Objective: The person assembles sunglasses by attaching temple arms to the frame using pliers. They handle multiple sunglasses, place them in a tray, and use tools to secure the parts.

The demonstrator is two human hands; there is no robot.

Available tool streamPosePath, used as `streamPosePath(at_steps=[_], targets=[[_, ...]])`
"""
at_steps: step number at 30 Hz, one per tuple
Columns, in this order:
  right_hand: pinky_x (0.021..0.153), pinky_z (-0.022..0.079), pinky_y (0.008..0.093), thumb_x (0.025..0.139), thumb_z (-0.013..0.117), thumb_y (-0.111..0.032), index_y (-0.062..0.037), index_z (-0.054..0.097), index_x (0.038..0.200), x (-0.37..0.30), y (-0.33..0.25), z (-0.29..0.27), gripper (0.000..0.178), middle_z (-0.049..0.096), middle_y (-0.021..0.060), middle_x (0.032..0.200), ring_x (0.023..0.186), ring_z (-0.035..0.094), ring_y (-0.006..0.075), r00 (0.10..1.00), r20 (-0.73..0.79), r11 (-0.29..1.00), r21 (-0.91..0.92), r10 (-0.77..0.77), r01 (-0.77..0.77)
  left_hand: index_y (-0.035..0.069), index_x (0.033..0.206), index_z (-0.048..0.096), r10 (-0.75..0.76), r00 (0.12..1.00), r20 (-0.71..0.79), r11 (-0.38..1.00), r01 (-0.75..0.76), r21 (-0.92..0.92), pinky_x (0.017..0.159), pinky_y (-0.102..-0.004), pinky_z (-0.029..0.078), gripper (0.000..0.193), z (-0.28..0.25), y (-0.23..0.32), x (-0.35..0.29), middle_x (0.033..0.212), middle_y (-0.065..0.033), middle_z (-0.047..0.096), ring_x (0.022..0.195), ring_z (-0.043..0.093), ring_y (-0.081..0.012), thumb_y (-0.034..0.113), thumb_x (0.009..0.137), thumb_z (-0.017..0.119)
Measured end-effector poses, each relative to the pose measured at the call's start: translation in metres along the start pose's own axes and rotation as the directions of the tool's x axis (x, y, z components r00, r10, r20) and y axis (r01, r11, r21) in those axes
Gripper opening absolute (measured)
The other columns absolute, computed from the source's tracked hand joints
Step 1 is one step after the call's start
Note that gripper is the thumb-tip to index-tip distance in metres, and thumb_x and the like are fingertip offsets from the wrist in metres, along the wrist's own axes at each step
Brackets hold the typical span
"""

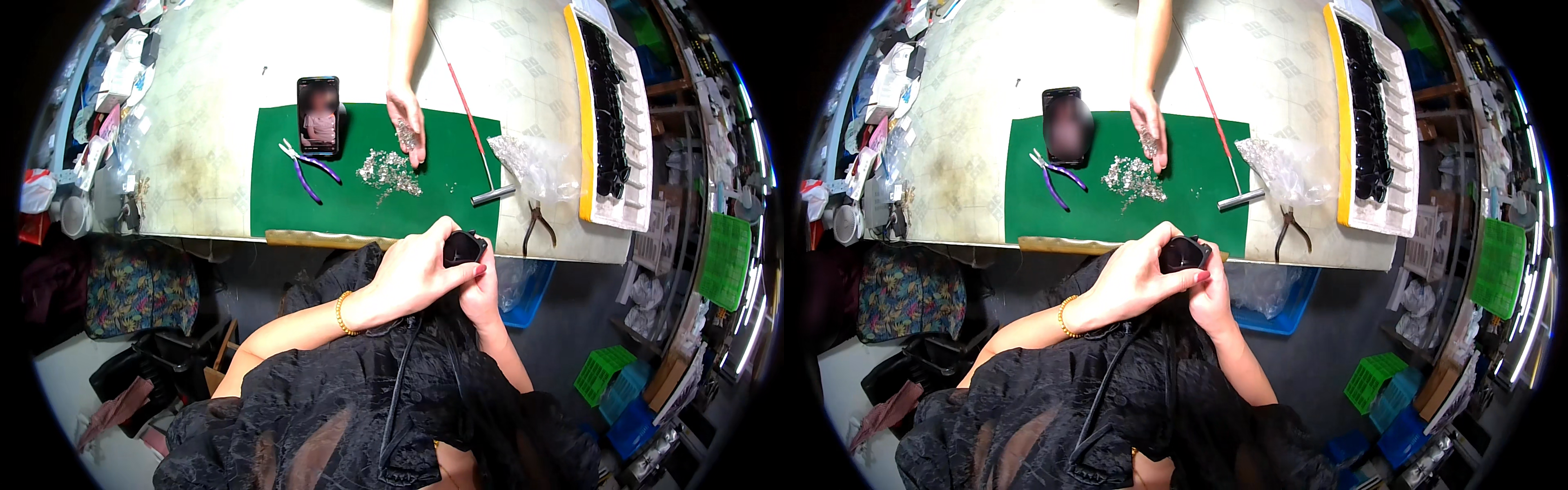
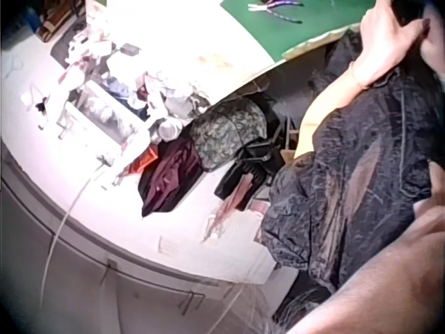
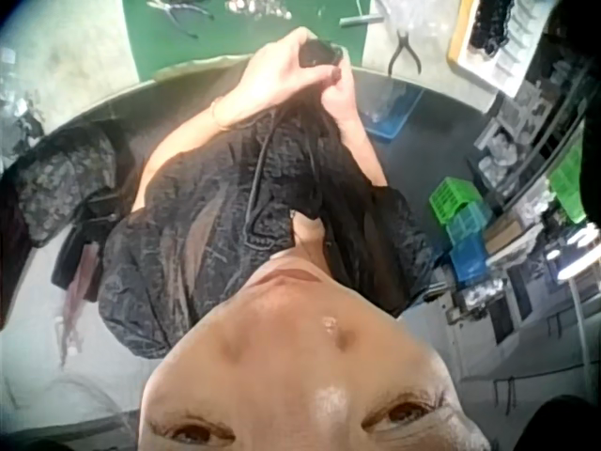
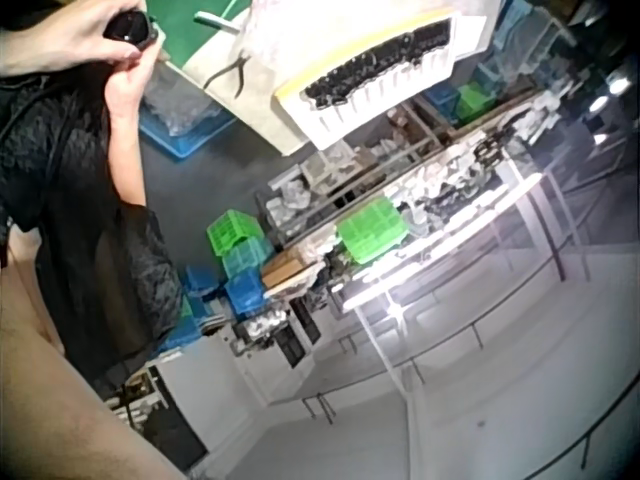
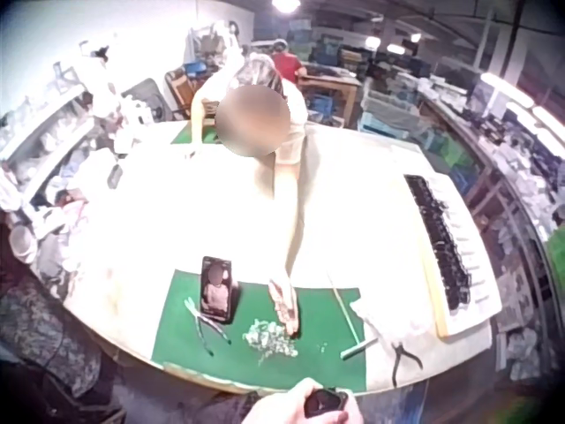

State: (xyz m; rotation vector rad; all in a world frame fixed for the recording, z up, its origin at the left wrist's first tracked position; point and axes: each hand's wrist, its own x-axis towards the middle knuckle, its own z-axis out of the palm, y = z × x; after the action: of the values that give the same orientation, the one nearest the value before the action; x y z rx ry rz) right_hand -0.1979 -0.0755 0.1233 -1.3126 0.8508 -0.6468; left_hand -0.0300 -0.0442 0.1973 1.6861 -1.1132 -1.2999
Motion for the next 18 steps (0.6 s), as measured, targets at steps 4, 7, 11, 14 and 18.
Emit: streamPosePath(at_steps=[4, 7, 11, 14, 18], targets=[[0.082, 0.050, 0.0367, 0.091, 0.057, -0.012, -0.0025, 0.048, 0.118, 0.022, -0.007, -0.009, 0.030, 0.058, 0.0156, 0.111, 0.097, 0.061, 0.0295, 0.950, 0.086, 0.817, -0.491, -0.300, 0.302, 0.001, 0.098, 0.056, 0.041, 0.999, 0.020, 0.997, -0.039, -0.069, 0.066, -0.0296, 0.050, 0.040, -0.003, -0.002, 0.000, 0.082, -0.0103, 0.066, 0.074, 0.064, -0.0143, 0.030, 0.081, 0.077], [0.085, 0.049, 0.0382, 0.087, 0.062, -0.016, -0.0023, 0.050, 0.115, 0.045, -0.007, -0.018, 0.034, 0.059, 0.0160, 0.107, 0.098, 0.060, 0.0331, 0.839, 0.192, 0.595, -0.626, -0.509, 0.504, 0.000, 0.098, 0.056, 0.034, 0.999, 0.022, 0.993, -0.031, -0.112, 0.065, -0.0275, 0.050, 0.038, -0.008, -0.002, 0.001, 0.084, -0.0084, 0.066, 0.075, 0.062, -0.0098, 0.027, 0.082, 0.077], [0.084, 0.048, 0.0317, 0.093, 0.058, -0.015, -0.0042, 0.049, 0.117, 0.030, -0.008, 0.003, 0.028, 0.058, 0.0087, 0.108, 0.097, 0.058, 0.0203, 0.946, -0.168, 0.901, -0.388, -0.278, 0.196, 0.001, 0.100, 0.057, 0.001, 1.000, -0.011, 0.988, -0.002, -0.155, 0.066, -0.0253, 0.050, 0.034, -0.011, -0.003, 0.005, 0.085, -0.0061, 0.066, 0.073, 0.062, -0.0074, 0.022, 0.083, 0.077], [0.072, 0.046, 0.0209, 0.098, 0.056, -0.022, -0.0061, 0.050, 0.122, 0.012, -0.016, 0.019, 0.029, 0.056, 0.0010, 0.105, 0.085, 0.055, 0.0086, 0.971, -0.030, 0.906, 0.369, 0.236, -0.208, 0.001, 0.102, 0.057, -0.009, 1.000, -0.030, 0.981, 0.003, -0.192, 0.069, -0.0246, 0.050, 0.032, -0.010, -0.003, 0.006, 0.086, -0.0048, 0.065, 0.077, 0.061, -0.0074, 0.017, 0.082, 0.077], [0.056, 0.033, 0.0205, 0.101, 0.051, -0.023, -0.0078, 0.059, 0.110, 0.001, 0.004, 0.027, 0.019, 0.053, -0.0070, 0.080, 0.065, 0.043, 0.0028, 0.946, 0.047, 0.846, 0.436, 0.320, -0.308, 0.001, 0.102, 0.055, 0.090, 0.990, -0.110, 0.942, -0.121, -0.312, 0.068, -0.0235, 0.051, 0.032, -0.007, 0.000, 0.005, 0.088, -0.0045, 0.063, 0.078, 0.061, -0.0078, 0.013, 0.082, 0.077]])
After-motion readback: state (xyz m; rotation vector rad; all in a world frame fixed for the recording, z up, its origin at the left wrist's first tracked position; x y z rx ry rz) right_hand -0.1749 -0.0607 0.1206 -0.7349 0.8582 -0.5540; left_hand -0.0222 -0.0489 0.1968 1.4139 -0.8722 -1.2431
